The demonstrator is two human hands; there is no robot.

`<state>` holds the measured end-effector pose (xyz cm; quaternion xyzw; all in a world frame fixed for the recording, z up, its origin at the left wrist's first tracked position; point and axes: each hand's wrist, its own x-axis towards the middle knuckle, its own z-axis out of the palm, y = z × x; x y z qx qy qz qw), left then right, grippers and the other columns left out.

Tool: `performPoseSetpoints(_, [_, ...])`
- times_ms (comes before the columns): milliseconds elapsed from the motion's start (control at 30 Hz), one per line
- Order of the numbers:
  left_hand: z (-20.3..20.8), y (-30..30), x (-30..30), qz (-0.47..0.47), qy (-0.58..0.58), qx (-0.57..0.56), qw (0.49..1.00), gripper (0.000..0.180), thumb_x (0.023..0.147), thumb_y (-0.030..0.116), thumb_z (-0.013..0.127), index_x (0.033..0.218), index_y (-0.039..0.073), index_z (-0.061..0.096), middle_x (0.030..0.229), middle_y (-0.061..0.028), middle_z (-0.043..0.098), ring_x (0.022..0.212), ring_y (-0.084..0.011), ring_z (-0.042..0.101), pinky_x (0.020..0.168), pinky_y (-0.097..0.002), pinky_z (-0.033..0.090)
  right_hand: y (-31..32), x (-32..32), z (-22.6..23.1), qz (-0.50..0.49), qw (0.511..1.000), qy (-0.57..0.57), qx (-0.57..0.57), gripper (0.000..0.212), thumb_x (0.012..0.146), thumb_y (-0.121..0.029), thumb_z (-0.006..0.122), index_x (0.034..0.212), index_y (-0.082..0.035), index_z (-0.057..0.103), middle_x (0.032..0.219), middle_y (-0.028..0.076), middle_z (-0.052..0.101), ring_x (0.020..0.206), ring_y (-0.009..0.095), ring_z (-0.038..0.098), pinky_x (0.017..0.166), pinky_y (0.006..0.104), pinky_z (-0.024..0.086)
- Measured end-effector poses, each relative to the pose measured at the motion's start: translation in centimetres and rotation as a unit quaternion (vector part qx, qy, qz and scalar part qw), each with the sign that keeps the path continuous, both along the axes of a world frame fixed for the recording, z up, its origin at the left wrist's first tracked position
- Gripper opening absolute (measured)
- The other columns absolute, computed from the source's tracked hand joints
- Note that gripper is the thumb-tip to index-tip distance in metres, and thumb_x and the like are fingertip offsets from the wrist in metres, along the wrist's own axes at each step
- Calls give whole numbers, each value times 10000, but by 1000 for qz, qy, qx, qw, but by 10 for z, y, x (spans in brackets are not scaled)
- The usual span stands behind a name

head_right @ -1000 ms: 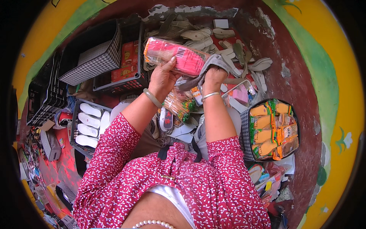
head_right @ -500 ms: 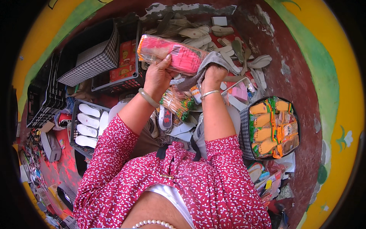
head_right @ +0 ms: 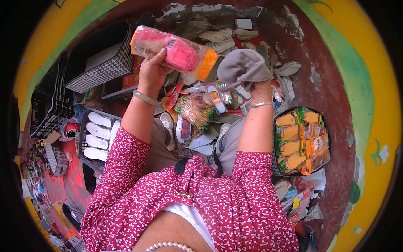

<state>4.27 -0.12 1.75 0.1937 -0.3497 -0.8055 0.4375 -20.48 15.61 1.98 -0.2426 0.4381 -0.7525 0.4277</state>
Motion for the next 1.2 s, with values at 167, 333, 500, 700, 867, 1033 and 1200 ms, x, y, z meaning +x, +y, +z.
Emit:
performPoseSetpoints(167, [-8,16,-16,-109,-157,-149,970,255,871,99,538,1097,-17,567,1007,-63,619,888,-142,607,758,-283,507,-17,5,-23,24,678,734,31,455,697,-110,611,1123,28,529,1020,119,588,880,203,590,748,313,486])
performPoseSetpoints(333, [-18,38,-34,-105,-142,-165,970,219,869,65,539,1069,3,601,962,-38,633,813,-97,603,728,-232,491,-26,66,-5,222,940,246,83,370,736,-90,678,1082,-31,562,1010,12,580,863,114,544,779,262,464])
performPoseSetpoints(500, [-11,35,-35,-59,-83,-73,992,198,880,72,531,1048,1,606,952,-44,636,829,-120,614,748,-242,496,-28,51,-26,239,964,47,103,313,768,-82,672,1066,-39,587,944,-11,602,799,79,548,709,243,483])
performPoseSetpoints(700, [-11,9,-22,-20,-30,-25,999,258,879,69,518,1125,-7,533,1044,-88,603,921,-184,602,803,-316,505,-20,53,-16,222,970,40,97,230,783,-35,628,1012,-33,603,915,-3,612,784,89,569,677,239,490])
performPoseSetpoints(867, [-1,-19,-6,89,12,12,996,273,881,56,493,1150,7,480,1043,-83,585,944,-200,595,813,-362,510,-9,33,-13,204,962,125,128,104,787,-67,631,889,-62,611,823,-6,605,732,87,573,641,241,482])
performPoseSetpoints(1033, [-2,-27,2,107,25,27,994,235,870,59,511,1101,18,513,991,-81,606,858,-194,626,725,-346,539,-6,22,-9,130,987,54,72,206,779,-62,624,977,-44,574,886,29,605,764,107,580,683,242,481])
performPoseSetpoints(1200, [-3,-14,0,12,-36,-10,999,203,874,91,525,1063,25,563,929,-63,633,806,-162,635,716,-279,523,-13,39,25,211,963,164,22,584,776,-187,625,1273,23,401,1288,141,456,1156,239,478,939,326,428])
